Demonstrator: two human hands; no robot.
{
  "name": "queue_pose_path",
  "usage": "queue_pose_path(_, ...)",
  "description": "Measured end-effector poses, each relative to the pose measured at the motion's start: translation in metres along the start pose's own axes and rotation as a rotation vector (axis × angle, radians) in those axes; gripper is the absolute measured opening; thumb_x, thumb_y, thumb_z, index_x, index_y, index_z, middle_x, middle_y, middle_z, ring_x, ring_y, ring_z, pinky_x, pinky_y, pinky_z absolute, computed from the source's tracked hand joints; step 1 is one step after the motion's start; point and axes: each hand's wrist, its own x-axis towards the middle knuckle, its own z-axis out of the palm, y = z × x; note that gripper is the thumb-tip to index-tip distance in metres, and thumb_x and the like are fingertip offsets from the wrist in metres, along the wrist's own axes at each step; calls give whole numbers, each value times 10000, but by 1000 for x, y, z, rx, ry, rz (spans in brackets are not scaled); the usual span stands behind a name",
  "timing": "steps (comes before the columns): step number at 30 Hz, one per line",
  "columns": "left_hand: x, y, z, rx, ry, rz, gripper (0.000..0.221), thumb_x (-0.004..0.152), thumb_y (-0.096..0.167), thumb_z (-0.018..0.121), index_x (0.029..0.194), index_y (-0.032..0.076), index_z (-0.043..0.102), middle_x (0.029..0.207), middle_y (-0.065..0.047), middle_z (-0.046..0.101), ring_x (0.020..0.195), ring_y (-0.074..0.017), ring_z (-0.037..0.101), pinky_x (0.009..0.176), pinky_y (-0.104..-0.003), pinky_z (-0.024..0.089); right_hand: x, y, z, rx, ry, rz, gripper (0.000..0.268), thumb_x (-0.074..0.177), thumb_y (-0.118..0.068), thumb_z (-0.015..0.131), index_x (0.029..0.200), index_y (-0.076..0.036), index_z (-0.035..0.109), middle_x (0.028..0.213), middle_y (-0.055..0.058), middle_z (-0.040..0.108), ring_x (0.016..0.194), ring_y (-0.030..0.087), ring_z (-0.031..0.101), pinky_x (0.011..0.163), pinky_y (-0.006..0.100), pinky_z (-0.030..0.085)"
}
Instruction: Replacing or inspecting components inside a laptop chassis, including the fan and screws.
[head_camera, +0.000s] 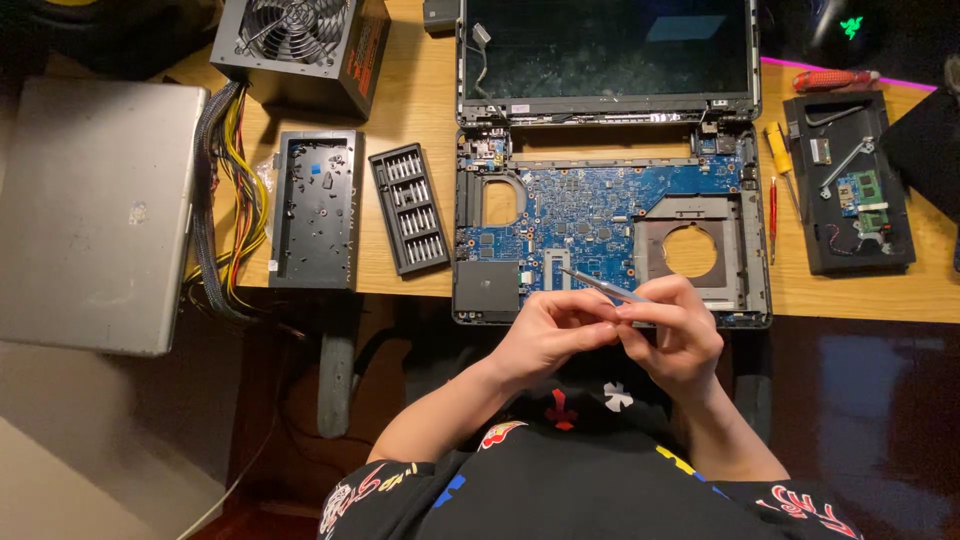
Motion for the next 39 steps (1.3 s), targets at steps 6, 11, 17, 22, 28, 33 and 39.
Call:
queue_pose_path(6,2,-2,-1,39,-1,17,162,992,-41,701,1152,-27,722,1188,-98,686,1123,-169,670,1004,-319,545,-1,3,0,34,-8,3,304,835,12,792,1115,-35,683,1055,112,627,927,172,642,825,278,533)
queue_pose_path(11,0,4,1,150,-32,58,135,991,-34,701,1122,-20,731,1167,-95,690,1107,-160,676,977,-298,545,0,2,0,43,-3,-10,290,875,-69,806,1131,-36,676,1058,112,626,913,169,630,814,276,530)
queue_pose_path(17,-1,9,3,328,40,124,113,986,-38,709,1093,-30,747,1128,-102,698,1032,-151,680,913,-282,549,3,-3,0,-1,15,-43,235,934,-124,739,1138,-32,668,1055,111,627,894,165,637,808,270,530)
queue_pose_path(22,2,7,-15,118,206,171,100,959,-69,708,1050,-30,697,1026,-104,703,944,-168,696,874,-297,558,4,-5,-7,-23,48,20,126,973,66,651,1084,12,674,935,121,673,764,156,662,652,250,530)
queue_pose_path(28,2,19,-23,94,249,292,112,954,-93,695,1049,-34,695,1011,-123,711,943,-197,708,884,-335,579,12,-8,-11,-9,40,-1,171,904,128,660,1063,66,657,889,144,703,788,190,696,718,290,555)
queue_pose_path(33,0,22,-19,103,221,313,119,953,-94,692,1057,-38,701,1032,-131,716,953,-211,719,894,-354,594,12,-8,-11,-63,36,-2,196,858,144,690,1035,63,665,878,150,701,788,204,696,723,298,547)
queue_pose_path(39,-2,33,-15,232,203,317,113,954,-107,697,1047,-45,713,1041,-135,716,958,-201,711,879,-331,588,14,-5,-14,-56,10,-37,220,844,146,713,1033,43,671,895,140,690,800,206,695,724,301,550)
